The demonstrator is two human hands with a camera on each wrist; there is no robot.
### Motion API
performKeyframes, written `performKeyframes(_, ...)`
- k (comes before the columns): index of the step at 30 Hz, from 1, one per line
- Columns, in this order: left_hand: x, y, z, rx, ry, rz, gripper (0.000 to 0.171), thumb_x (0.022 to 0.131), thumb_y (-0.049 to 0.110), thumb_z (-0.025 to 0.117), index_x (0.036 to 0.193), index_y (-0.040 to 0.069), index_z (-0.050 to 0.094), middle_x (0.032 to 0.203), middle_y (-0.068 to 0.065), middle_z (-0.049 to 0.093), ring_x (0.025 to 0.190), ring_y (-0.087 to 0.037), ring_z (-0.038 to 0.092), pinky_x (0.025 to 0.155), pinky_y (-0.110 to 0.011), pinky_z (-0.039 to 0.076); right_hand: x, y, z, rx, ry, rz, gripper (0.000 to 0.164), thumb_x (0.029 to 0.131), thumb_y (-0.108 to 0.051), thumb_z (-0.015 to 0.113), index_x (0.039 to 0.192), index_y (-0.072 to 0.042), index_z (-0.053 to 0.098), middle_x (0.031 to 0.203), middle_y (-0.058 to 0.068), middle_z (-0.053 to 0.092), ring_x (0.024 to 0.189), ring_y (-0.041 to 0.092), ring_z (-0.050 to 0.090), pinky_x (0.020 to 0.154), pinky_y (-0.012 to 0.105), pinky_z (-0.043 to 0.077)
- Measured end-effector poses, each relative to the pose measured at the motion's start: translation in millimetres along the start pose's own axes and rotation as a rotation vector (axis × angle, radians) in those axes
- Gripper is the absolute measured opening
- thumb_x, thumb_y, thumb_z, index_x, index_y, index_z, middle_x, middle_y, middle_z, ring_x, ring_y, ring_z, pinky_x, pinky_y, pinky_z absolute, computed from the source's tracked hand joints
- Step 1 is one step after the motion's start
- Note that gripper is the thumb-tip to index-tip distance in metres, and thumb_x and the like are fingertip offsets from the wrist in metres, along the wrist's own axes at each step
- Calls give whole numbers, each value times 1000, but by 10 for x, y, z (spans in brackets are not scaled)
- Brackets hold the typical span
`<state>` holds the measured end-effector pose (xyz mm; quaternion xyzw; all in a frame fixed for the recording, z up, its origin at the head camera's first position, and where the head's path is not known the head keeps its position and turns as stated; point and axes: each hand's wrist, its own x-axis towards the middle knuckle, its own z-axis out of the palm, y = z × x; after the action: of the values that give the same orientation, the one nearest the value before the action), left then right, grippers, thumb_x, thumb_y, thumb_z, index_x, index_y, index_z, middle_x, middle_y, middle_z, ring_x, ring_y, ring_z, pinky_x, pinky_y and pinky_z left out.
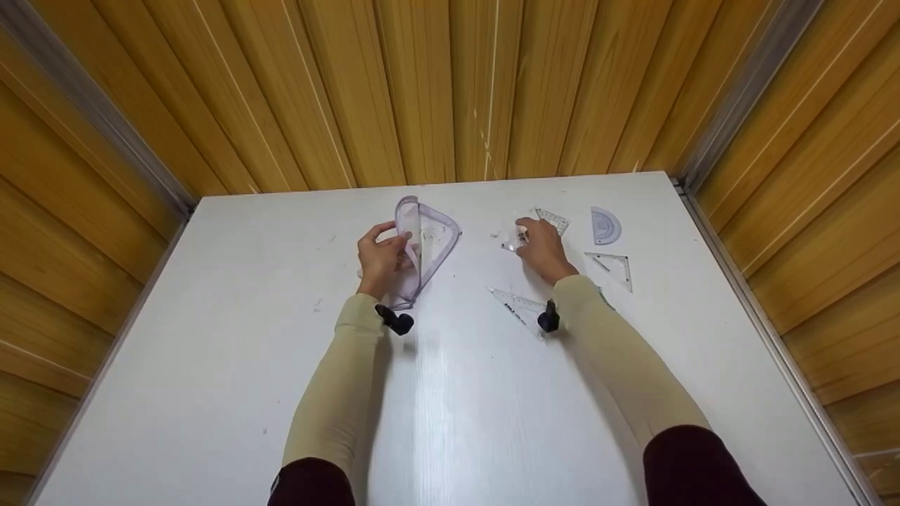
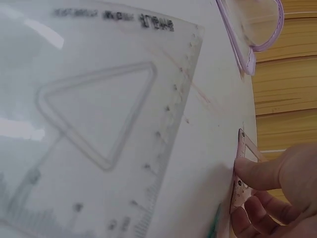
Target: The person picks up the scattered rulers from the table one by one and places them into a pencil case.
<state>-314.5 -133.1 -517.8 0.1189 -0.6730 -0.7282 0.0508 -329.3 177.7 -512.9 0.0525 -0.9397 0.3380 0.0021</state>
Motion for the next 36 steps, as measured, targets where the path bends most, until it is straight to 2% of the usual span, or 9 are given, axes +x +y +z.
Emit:
performKeyframes(6,2,-7,4,19,14,-16,42,94,10,75,134,7,64,97,-15,76,60,-15,62,49,-24,52,12,34,-38,41,-42,27,63,90,6,72,149,0,50,131,19,60,123,33,55,109,47,44)
performKeyframes(11,-8,-16,6,31,24,-25,39,95,11,75,132,9,65,97,-14,76,62,-17,64,52,-26,55,19,65,-67,57,-65,47,68,89,6,74,151,0,47,138,18,57,129,32,52,112,48,42)
performKeyframes(20,2,-22,5,22,21,-35,37,95,12,75,131,11,66,96,-13,77,64,-16,65,52,-27,55,-11,134,-173,154,-16,51,65,90,4,73,151,-4,50,137,11,60,127,27,45,115,47,36)
performKeyframes(25,9,-36,-5,20,16,-17,36,95,11,75,130,10,66,99,-17,77,60,-16,63,51,-26,54,-21,184,-208,183,36,25,66,90,3,75,151,-6,50,139,13,59,107,25,59,91,37,56)
performKeyframes(27,9,-41,-11,18,13,0,36,95,10,74,130,9,66,102,-19,76,58,-14,62,50,-25,53,-35,194,-227,200,55,16,68,90,4,75,152,-7,49,138,13,59,97,24,62,76,30,58)
performKeyframes(30,6,-36,-15,9,13,13,36,96,8,73,131,6,65,103,-22,75,55,-13,61,49,-24,52,-42,212,-260,217,67,6,68,91,4,74,153,-8,48,140,12,58,99,23,62,74,26,58)
performKeyframes(36,3,-16,-20,-2,13,9,36,95,7,74,130,5,66,103,-25,74,54,-13,59,48,-24,52,-40,250,-332,259,73,29,68,92,1,74,153,-10,48,140,10,57,97,23,63,73,26,58)
